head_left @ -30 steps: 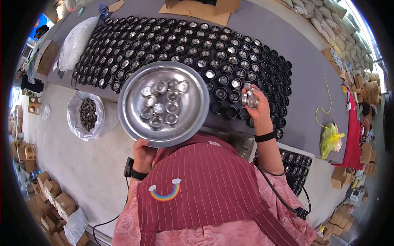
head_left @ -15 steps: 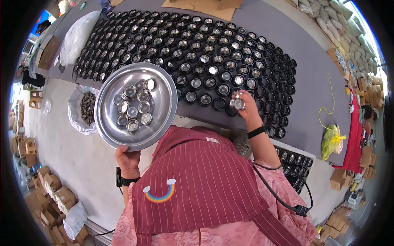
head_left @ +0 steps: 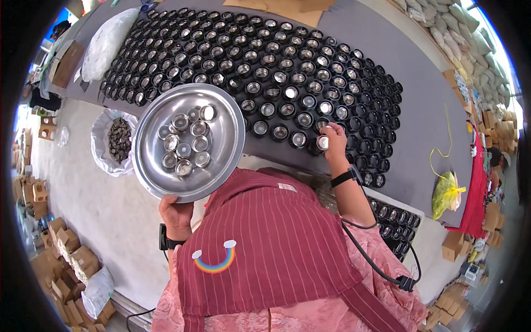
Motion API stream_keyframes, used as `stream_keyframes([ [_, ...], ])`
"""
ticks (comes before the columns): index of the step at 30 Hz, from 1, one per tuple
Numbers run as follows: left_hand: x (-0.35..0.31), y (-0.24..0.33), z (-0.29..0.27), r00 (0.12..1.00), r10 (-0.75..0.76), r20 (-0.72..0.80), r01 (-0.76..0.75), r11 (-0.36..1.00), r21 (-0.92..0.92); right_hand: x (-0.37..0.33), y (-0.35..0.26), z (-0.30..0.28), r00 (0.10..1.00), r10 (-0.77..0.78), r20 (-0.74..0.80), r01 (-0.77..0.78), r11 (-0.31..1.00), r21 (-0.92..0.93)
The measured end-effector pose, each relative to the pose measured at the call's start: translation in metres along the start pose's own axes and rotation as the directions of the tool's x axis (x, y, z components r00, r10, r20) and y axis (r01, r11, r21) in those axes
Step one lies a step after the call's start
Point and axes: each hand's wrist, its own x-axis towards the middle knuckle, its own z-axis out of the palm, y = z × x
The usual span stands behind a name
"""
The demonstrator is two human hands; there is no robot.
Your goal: Placing silver metal caps onto black plastic circular bases arranged on a table.
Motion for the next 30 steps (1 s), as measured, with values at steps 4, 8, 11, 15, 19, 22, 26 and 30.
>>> stream_keyframes([
  [4,0.008,-0.002,0.003,1.000,-0.006,-0.008,0.006,1.000,0.011,0.011,0.021,-0.017,0.960,-0.278,-0.019,0.262,0.924,-0.280],
  [8,0.012,-0.002,0.005,0.999,-0.038,0.035,0.037,0.999,0.011,0.004,0.018,-0.021,0.959,-0.265,-0.098,0.237,0.943,-0.234],
  [11,0.016,-0.004,0.005,0.998,-0.059,0.011,0.059,0.998,0.021,0.000,0.003,-0.030,0.940,-0.268,-0.213,0.243,0.960,-0.137],
  [15,0.016,-0.005,0.009,0.999,-0.036,0.027,0.035,0.999,0.038,-0.020,-0.041,-0.041,0.950,-0.147,-0.277,0.146,0.989,-0.024],
  [19,0.020,-0.007,0.009,0.998,-0.045,0.036,0.043,0.997,0.056,-0.025,-0.048,-0.061,0.987,-0.053,-0.151,0.031,0.989,-0.143],
  [22,0.024,-0.009,0.008,0.996,-0.066,0.051,0.063,0.996,0.061,-0.042,-0.041,-0.050,0.824,-0.431,0.368,0.503,0.256,-0.826],
  [26,0.019,-0.013,0.013,0.995,-0.066,0.072,0.063,0.997,0.050,-0.050,-0.038,-0.019,0.877,-0.255,0.408,0.411,-0.042,-0.911],
  [30,0.015,-0.014,0.017,0.995,-0.074,0.060,0.071,0.996,0.058,-0.037,-0.026,-0.019,0.824,-0.252,0.507,0.469,-0.198,-0.861],
])
